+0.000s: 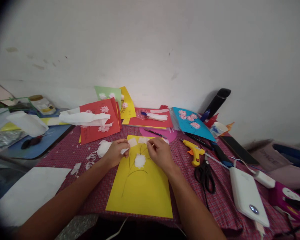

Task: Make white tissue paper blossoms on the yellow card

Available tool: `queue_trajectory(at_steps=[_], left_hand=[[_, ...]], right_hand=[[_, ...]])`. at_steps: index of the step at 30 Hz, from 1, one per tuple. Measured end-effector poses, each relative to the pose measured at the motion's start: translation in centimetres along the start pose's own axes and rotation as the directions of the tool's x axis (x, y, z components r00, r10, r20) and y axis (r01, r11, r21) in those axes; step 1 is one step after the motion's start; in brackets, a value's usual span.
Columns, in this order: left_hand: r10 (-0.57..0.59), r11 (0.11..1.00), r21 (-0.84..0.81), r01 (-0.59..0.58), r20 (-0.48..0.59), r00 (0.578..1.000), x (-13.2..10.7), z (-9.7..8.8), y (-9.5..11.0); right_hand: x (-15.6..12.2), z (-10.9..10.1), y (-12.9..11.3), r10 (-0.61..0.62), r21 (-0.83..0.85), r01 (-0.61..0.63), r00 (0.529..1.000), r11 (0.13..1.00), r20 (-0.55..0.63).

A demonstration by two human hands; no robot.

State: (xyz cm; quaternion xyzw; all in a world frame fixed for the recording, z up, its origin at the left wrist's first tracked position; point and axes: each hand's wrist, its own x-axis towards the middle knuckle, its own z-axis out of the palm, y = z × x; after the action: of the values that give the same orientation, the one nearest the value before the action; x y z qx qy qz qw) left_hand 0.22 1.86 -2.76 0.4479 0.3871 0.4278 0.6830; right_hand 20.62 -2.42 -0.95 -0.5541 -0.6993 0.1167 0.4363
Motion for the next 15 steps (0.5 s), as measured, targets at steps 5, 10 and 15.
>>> queue_trajectory(at_steps=[5, 10, 15], left_hand=[[0.025, 0.999, -0.041, -0.026, -0.023, 0.999, 0.09, -0.16, 0.13], [-0.019, 1.000, -0.009, 0.019, 0.025, 1.000, -0.04, 0.01, 0.00], [-0.061, 0.998, 0.031, 0.057, 0.142, 0.988, -0.40, 0.28, -0.03]], right_hand=[[-0.80, -0.22, -0.73, -0.231, 0.005, 0.249, 0.887, 0.968, 0.399], [-0.58, -0.07, -0.21, -0.146, -0.018, 0.162, 0.930, 0.987, 0.338], [0.06, 0.74, 0.08, 0.187, 0.223, -0.208, 0.976, 0.952, 0.110]])
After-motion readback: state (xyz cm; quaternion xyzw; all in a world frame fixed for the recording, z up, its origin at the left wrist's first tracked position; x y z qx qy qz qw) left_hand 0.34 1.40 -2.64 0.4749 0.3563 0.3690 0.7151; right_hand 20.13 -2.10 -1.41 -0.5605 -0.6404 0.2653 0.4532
